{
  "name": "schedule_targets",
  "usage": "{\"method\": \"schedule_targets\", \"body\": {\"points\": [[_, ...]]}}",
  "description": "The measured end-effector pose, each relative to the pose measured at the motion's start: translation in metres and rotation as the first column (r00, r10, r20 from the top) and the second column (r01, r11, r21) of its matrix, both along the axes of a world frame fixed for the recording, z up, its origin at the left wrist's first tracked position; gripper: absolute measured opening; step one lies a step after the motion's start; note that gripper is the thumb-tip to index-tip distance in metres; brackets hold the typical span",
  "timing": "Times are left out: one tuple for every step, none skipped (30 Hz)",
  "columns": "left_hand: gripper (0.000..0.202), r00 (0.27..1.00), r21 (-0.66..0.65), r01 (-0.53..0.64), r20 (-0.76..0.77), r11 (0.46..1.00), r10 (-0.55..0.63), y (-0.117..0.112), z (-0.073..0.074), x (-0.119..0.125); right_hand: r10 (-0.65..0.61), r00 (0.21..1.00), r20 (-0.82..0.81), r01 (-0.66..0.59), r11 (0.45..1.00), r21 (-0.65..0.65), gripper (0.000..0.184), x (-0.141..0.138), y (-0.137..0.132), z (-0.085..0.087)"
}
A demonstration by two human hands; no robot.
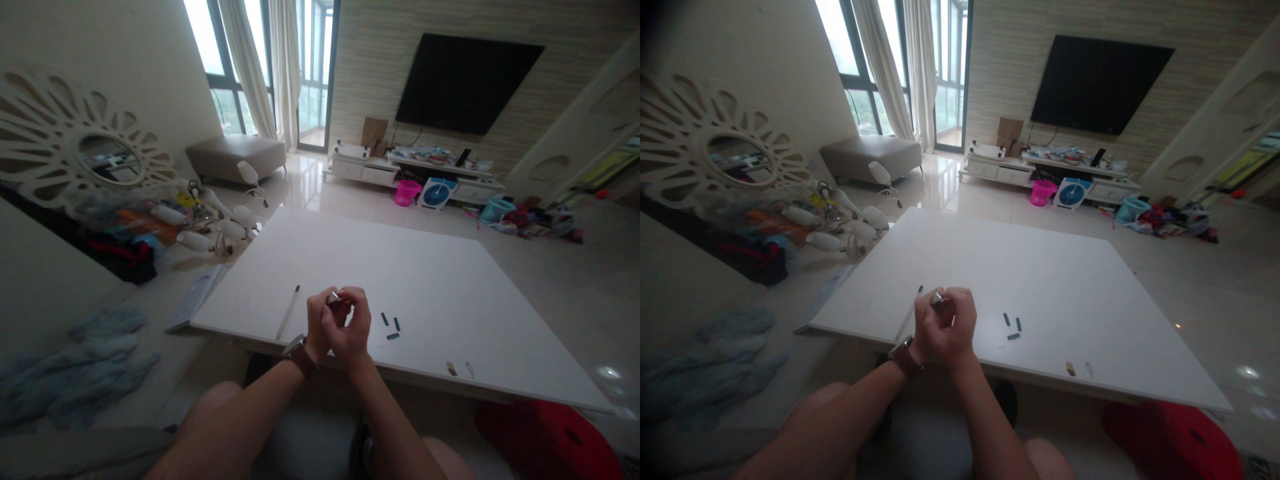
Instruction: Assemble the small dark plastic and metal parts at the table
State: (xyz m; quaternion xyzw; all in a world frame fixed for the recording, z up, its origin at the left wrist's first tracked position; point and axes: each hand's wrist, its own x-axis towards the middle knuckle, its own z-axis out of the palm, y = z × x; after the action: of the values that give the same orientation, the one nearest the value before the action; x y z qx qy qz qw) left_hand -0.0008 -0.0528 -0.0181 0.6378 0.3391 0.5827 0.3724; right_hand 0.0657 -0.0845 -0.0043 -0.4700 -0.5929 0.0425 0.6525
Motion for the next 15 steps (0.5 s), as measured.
{"method": "schedule_targets", "body": {"points": [[0.026, 1.0, 0.0, -0.001, 0.0, 1.0, 0.001, -0.0005, 0.0005, 0.0, -0.001, 1.0, -0.005, 0.001, 1.0, 0.001, 0.027, -0.0003, -0.0001, -0.0004], [0.026, 1.0, 0.001, 0.0, 0.002, 1.0, 0.0, -0.0008, 0.0007, 0.0001, -0.004, 1.0, -0.007, 0.004, 1.0, 0.004, 0.027, -0.0004, -0.0002, -0.0007], [0.026, 1.0, -0.002, 0.003, 0.006, 1.0, -0.003, -0.0009, 0.0007, 0.0003, -0.007, 1.0, -0.005, 0.007, 1.0, 0.006, 0.027, -0.0004, -0.0002, -0.001], [0.026, 1.0, -0.006, 0.006, 0.012, 1.0, -0.006, -0.0008, 0.0006, 0.0004, -0.009, 1.0, 0.0, 0.009, 1.0, 0.007, 0.026, -0.0003, -0.0001, -0.0011], [0.026, 1.0, -0.009, 0.007, 0.017, 1.0, -0.007, -0.0005, 0.0004, 0.0005, -0.009, 1.0, 0.006, 0.009, 1.0, 0.008, 0.026, -0.0002, 0.0, -0.0012], [0.027, 1.0, -0.007, 0.006, 0.018, 1.0, -0.006, -0.0002, 0.0002, 0.0005, -0.008, 1.0, 0.011, 0.008, 1.0, 0.007, 0.025, 0.0001, 0.0001, -0.0011], [0.027, 1.0, -0.001, 0.001, 0.016, 1.0, -0.001, 0.0002, 0.0001, 0.0005, -0.008, 1.0, 0.014, 0.008, 1.0, 0.005, 0.024, 0.0003, 0.0002, -0.0009], [0.027, 1.0, 0.008, -0.004, 0.013, 1.0, 0.004, 0.0005, 0.0002, 0.0004, -0.007, 1.0, 0.019, 0.007, 1.0, 0.004, 0.023, 0.0005, 0.0002, -0.0007], [0.027, 1.0, 0.016, -0.007, 0.011, 1.0, 0.007, 0.0007, 0.0004, 0.0002, -0.008, 1.0, 0.024, 0.007, 1.0, 0.002, 0.023, 0.0008, 0.0003, -0.0003], [0.027, 1.0, 0.018, -0.005, 0.012, 1.0, 0.005, 0.0007, 0.0007, 0.0001, -0.009, 1.0, 0.029, 0.009, 1.0, 0.001, 0.022, 0.001, 0.0003, 0.0001], [0.027, 1.0, 0.01, 0.001, 0.018, 1.0, -0.002, 0.0005, 0.001, -0.0001, -0.01, 0.999, 0.034, 0.01, 1.0, 0.002, 0.022, 0.0011, 0.0003, 0.0006], [0.026, 1.0, -0.006, 0.011, 0.026, 1.0, -0.011, 0.0001, 0.0015, -0.0003, -0.011, 0.999, 0.038, 0.011, 1.0, 0.003, 0.022, 0.0011, 0.0002, 0.0011], [0.026, 0.999, -0.024, 0.02, 0.033, 1.0, -0.019, -0.0004, 0.0018, -0.0004, -0.012, 0.999, 0.041, 0.012, 1.0, 0.004, 0.022, 0.001, 0.0002, 0.0016], [0.027, 0.999, -0.042, 0.028, 0.04, 0.999, -0.026, -0.0009, 0.0021, -0.0004, -0.012, 0.999, 0.043, 0.012, 1.0, 0.005, 0.022, 0.0009, 0.0001, 0.0021], [0.027, 0.998, -0.063, 0.03, 0.053, 0.998, -0.027, -0.0014, 0.0022, -0.0004, -0.011, 0.999, 0.042, 0.01, 1.0, 0.006, 0.022, 0.0006, 0.0001, 0.0025]]}}
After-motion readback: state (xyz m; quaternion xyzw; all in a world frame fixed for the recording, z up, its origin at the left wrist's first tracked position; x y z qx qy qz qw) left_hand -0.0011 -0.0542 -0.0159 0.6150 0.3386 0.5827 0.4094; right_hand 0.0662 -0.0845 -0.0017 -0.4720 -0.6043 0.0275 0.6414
